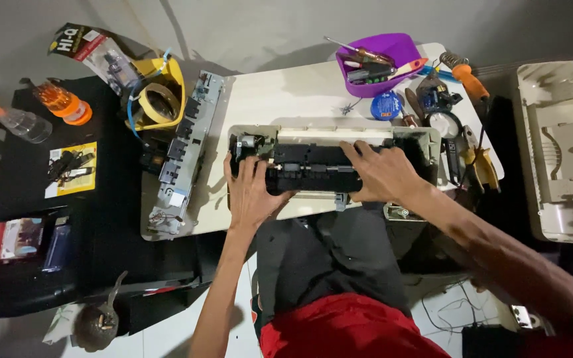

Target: Reassembling the internal components and fuser assembly of a printer on a repair bench.

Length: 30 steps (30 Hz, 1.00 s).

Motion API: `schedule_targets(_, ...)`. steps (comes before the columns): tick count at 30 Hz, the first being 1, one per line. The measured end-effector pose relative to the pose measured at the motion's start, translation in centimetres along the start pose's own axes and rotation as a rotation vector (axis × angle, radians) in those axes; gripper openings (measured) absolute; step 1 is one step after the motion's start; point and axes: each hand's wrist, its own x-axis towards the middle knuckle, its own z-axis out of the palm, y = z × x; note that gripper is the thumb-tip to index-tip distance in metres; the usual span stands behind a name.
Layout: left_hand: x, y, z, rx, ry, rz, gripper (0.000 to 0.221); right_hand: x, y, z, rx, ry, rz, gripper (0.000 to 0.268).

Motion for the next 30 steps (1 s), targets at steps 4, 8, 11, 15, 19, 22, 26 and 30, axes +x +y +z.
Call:
schedule_targets(4,0.7,0.4,-1.0,-0.025,-0.041,-0.026,0.062,0.8,0.7,0.2,-0.015,-0.053,-0.053,0.106)
schedule_targets(8,1.7,1.1,-2.5,-0.064,-0.132,-0.072,0.062,1.8,1.5,1.0,-0.030,-0.053,-0.112,0.105)
schedule_targets(11,1.7,1.2,-2.7,-0.087,-0.173,-0.115,0.064,2.1,1.6,0.8,-0.058,-0.071,-0.133,0.106)
schedule_targets(15,1.0,0.2,-1.1,-0.043,-0.169,-0.078,0.064,2.0,2.0,0.2,0.037,-0.145,-0.118,0.113)
schedule_targets(19,0.1,-1.0,1.1,-0.025,-0.141,-0.050,0.072,1.9,3.4,-1.1,0.251,-0.204,-0.058,0.102)
schedule_targets(22,0.1,-0.8,1.6,-0.003,-0.125,-0.047,0.075,1.8,6.4,-2.5,0.626,-0.267,0.047,0.086)
schedule_targets(26,0.2,-0.3,0.5,0.104,-0.082,-0.016,0.079,0.4,11.5,-2.3,0.427,-0.051,0.143,0.046)
schedule_targets(30,-0.6,-2.5,1.8,0.166,0.067,0.133,0.071,-2.1,14.8,-0.9,0.448,0.101,0.430,0.033)
